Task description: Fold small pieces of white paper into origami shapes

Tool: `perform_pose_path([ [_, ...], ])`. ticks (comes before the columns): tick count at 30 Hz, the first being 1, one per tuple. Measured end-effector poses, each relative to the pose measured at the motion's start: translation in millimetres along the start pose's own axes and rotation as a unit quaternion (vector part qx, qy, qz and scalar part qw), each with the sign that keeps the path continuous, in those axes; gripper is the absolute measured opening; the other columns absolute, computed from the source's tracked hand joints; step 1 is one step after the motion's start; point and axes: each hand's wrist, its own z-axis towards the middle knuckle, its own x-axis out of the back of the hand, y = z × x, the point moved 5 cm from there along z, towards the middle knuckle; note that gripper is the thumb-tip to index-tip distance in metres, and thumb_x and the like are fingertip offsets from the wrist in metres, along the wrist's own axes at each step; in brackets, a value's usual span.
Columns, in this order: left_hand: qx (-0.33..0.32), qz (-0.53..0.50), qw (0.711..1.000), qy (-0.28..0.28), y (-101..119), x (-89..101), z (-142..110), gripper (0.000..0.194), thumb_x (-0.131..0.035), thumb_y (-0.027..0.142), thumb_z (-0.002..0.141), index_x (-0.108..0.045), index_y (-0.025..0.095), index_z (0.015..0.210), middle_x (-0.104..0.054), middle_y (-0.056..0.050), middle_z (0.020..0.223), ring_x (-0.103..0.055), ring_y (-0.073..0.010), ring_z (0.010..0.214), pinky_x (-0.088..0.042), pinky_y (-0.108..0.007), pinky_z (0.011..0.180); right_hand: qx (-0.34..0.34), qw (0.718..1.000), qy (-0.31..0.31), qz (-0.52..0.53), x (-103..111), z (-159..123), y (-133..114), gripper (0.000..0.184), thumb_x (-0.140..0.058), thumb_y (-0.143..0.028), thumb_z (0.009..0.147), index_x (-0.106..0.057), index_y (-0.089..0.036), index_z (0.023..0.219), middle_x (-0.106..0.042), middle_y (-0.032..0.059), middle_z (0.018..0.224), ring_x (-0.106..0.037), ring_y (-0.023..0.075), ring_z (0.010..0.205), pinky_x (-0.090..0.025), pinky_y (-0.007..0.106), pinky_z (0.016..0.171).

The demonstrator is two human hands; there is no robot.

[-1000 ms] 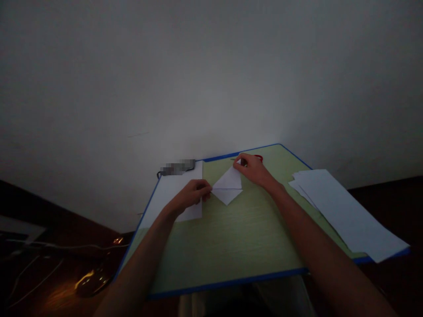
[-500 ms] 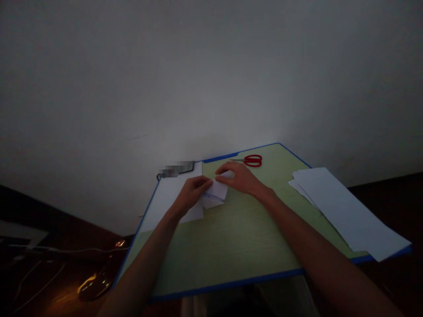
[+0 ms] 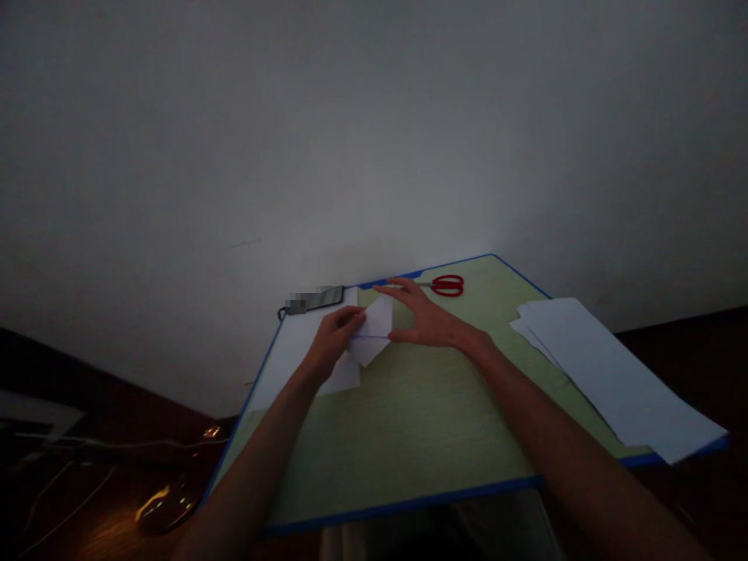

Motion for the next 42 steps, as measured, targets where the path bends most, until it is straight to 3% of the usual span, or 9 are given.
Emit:
perform_pose_path([
  [3, 0.014, -0.008, 1.0, 0.006, 1, 0.4, -1, 0.04, -0.069, 0.044, 0.078, -0.073, 0.014, 0.103, -0.07, -0.005, 0.082, -0.058, -0.0154, 0.071, -0.037, -0.024, 0.06, 0.007, 0.999, -0.03, -0.01, -7, -2, -2, 0.094, -0.079, -0.023, 0.075, -0.034, -0.04, 0.156, -0.028, 0.0088, 0.159, -0.031, 0.0338, 0.149, -0.036, 0.057, 0.118],
  [11, 0.0, -0.008, 1.0, -0.004, 3, -2.5, -1, 0.04, -0.07, 0.043, 0.078, -0.074, 0.015, 0.106, -0.071, -0.005, 0.084, -0.059, -0.0155, 0.072, -0.039, -0.025, 0.062, -0.027, 0.998, -0.048, 0.039, -10, -2, 3, 0.084, -0.077, -0.028, 0.078, -0.039, -0.04, 0.153, -0.025, 0.0081, 0.16, -0.027, 0.0338, 0.151, -0.048, 0.053, 0.111],
  [20, -0.004, 0.016, 1.0, 0.011, 4, -1.1, -1, 0.035, -0.066, 0.041, 0.08, -0.075, 0.016, 0.103, -0.071, -0.004, 0.083, -0.058, -0.0154, 0.071, -0.039, -0.024, 0.061, -0.018, 0.991, -0.069, 0.117, -8, -2, 0, 0.082, -0.073, -0.026, 0.082, -0.036, -0.036, 0.155, -0.047, 0.0091, 0.15, -0.058, 0.0279, 0.125, -0.05, 0.052, 0.107],
  [33, -0.012, 0.009, 1.0, 0.011, 7, -1.9, -3, 0.033, -0.065, 0.038, 0.081, -0.074, 0.016, 0.104, -0.072, -0.005, 0.085, -0.059, -0.0158, 0.074, -0.041, -0.025, 0.063, -0.057, 0.982, -0.078, 0.162, -6, 0, -5, 0.082, -0.071, -0.022, 0.08, -0.037, -0.031, 0.155, -0.062, 0.0089, 0.132, -0.067, 0.0239, 0.107, -0.054, 0.048, 0.1],
  [38, -0.011, 0.007, 1.0, 0.006, 5, -2.8, -3, 0.034, -0.066, 0.038, 0.081, -0.074, 0.016, 0.105, -0.073, -0.006, 0.088, -0.061, -0.0168, 0.077, -0.042, -0.026, 0.065, -0.055, 0.983, -0.061, 0.165, -8, 1, -4, 0.072, -0.07, -0.026, 0.084, -0.043, -0.03, 0.151, -0.062, 0.0086, 0.13, -0.068, 0.0227, 0.104, -0.057, 0.046, 0.097],
  [42, -0.034, 0.022, 0.999, -0.016, 11, -7.6, -4, 0.036, -0.063, 0.044, 0.087, -0.076, 0.014, 0.104, -0.075, -0.008, 0.098, -0.063, -0.019, 0.086, -0.045, -0.027, 0.073, -0.048, 0.99, 0.014, 0.128, -6, 5, 2, 0.045, -0.071, -0.03, 0.085, -0.064, -0.029, 0.13, -0.056, 0.0094, 0.133, -0.063, 0.0235, 0.116, -0.057, 0.042, 0.096],
])
